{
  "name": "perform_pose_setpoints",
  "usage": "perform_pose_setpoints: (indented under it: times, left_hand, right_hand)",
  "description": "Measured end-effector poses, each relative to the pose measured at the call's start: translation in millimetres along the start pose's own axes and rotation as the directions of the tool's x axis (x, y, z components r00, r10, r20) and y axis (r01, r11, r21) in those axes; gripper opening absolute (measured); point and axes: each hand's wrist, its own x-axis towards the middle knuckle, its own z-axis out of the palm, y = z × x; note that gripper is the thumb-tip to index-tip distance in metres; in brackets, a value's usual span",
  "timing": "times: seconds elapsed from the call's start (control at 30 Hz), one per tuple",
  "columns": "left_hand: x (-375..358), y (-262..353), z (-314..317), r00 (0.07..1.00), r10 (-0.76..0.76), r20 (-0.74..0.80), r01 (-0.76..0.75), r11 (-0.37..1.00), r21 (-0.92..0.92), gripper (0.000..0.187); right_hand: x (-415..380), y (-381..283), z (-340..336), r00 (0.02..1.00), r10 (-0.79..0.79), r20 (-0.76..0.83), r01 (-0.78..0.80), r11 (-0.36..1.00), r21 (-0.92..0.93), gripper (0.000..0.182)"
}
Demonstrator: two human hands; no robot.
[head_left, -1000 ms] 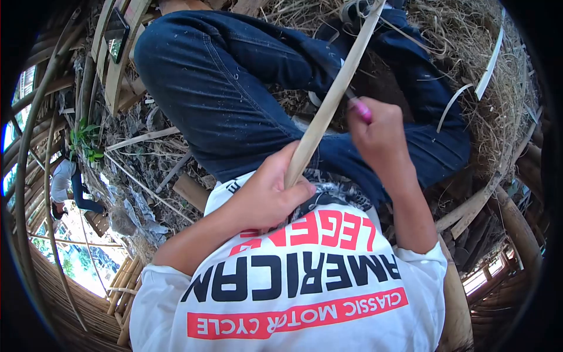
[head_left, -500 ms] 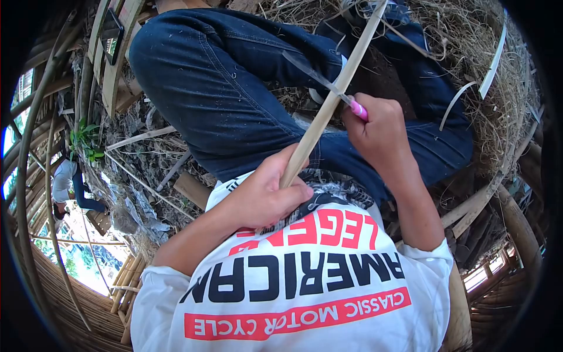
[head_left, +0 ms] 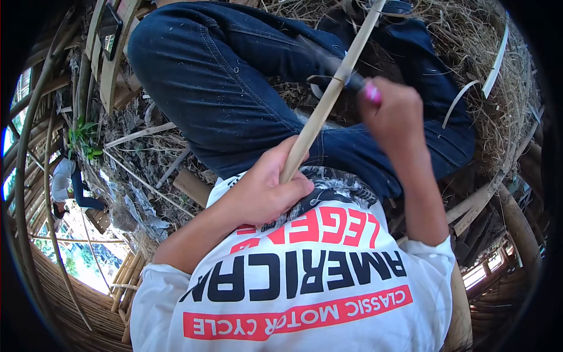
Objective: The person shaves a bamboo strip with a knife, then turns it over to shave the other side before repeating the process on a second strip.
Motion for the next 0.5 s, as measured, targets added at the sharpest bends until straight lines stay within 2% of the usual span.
perform_pose_setpoints:
  times: [0.03, 0.07, 0.13, 0.17, 0.2, 0.23, 0.27, 0.33, 0.4, 0.47, 0.5]
  left_hand:
    - [0.8, -1.6, 0.2, 1.000, -0.003, 0.003, 0.003, 1.000, -0.002, 0.029]
    - [1.9, -2.6, -0.5, 1.000, -0.014, 0.012, 0.014, 1.000, 0.018, 0.029]
    - [1.1, -3.9, -0.5, 0.999, -0.034, 0.020, 0.033, 0.999, 0.034, 0.029]
    - [1.9, -3.8, 0.0, 1.000, -0.021, -0.006, 0.022, 0.999, 0.035, 0.030]
    - [3.2, -3.2, -0.2, 0.999, -0.007, -0.033, 0.008, 0.999, 0.037, 0.032]
    - [2.6, -0.6, 1.3, 0.999, -0.011, -0.036, 0.012, 0.999, 0.032, 0.032]
    - [0.8, 4.9, 3.8, 0.997, -0.037, -0.071, 0.044, 0.993, 0.105, 0.037]
    - [-0.7, 2.7, 3.5, 0.992, -0.069, -0.108, 0.088, 0.979, 0.182, 0.044]
    - [2.7, -10.5, 2.9, 0.986, 0.143, -0.088, -0.110, 0.946, 0.305, 0.059]
    - [2.1, -7.5, 4.5, 0.992, 0.093, -0.086, -0.063, 0.950, 0.305, 0.060]
    - [1.4, -5.5, 3.7, 0.994, 0.048, -0.098, -0.015, 0.951, 0.309, 0.061]
  right_hand:
    - [7.5, 7.2, -4.7, 0.994, 0.100, 0.046, -0.097, 0.993, -0.066, 0.018]
    - [5.8, 4.1, -4.2, 0.994, 0.100, 0.046, -0.097, 0.993, -0.064, 0.018]
    - [-5.2, -10.6, -4.5, 0.987, -0.157, -0.013, 0.158, 0.983, 0.089, 0.017]
    - [-8.9, -17.3, -4.9, 0.986, -0.148, 0.083, 0.141, 0.986, 0.085, 0.017]
    - [-4.3, -10.2, -5.9, 0.985, -0.151, 0.081, 0.145, 0.986, 0.081, 0.017]
    - [0.0, 0.8, -7.0, 0.993, -0.081, 0.090, 0.079, 0.997, 0.019, 0.017]
    - [2.3, 5.5, -7.0, 0.995, -0.011, 0.095, 0.014, 0.999, -0.039, 0.017]
    - [-2.8, -3.2, -7.9, 0.995, -0.030, 0.094, 0.034, 0.999, -0.042, 0.016]
    - [-6.2, -7.4, -7.1, 0.987, -0.154, 0.053, 0.154, 0.988, 0.009, 0.014]
    - [9.1, 17.9, -10.1, 0.990, 0.112, 0.091, -0.101, 0.989, -0.110, 0.013]
    - [9.9, 14.9, -13.1, 0.994, 0.058, 0.093, -0.049, 0.994, -0.100, 0.014]
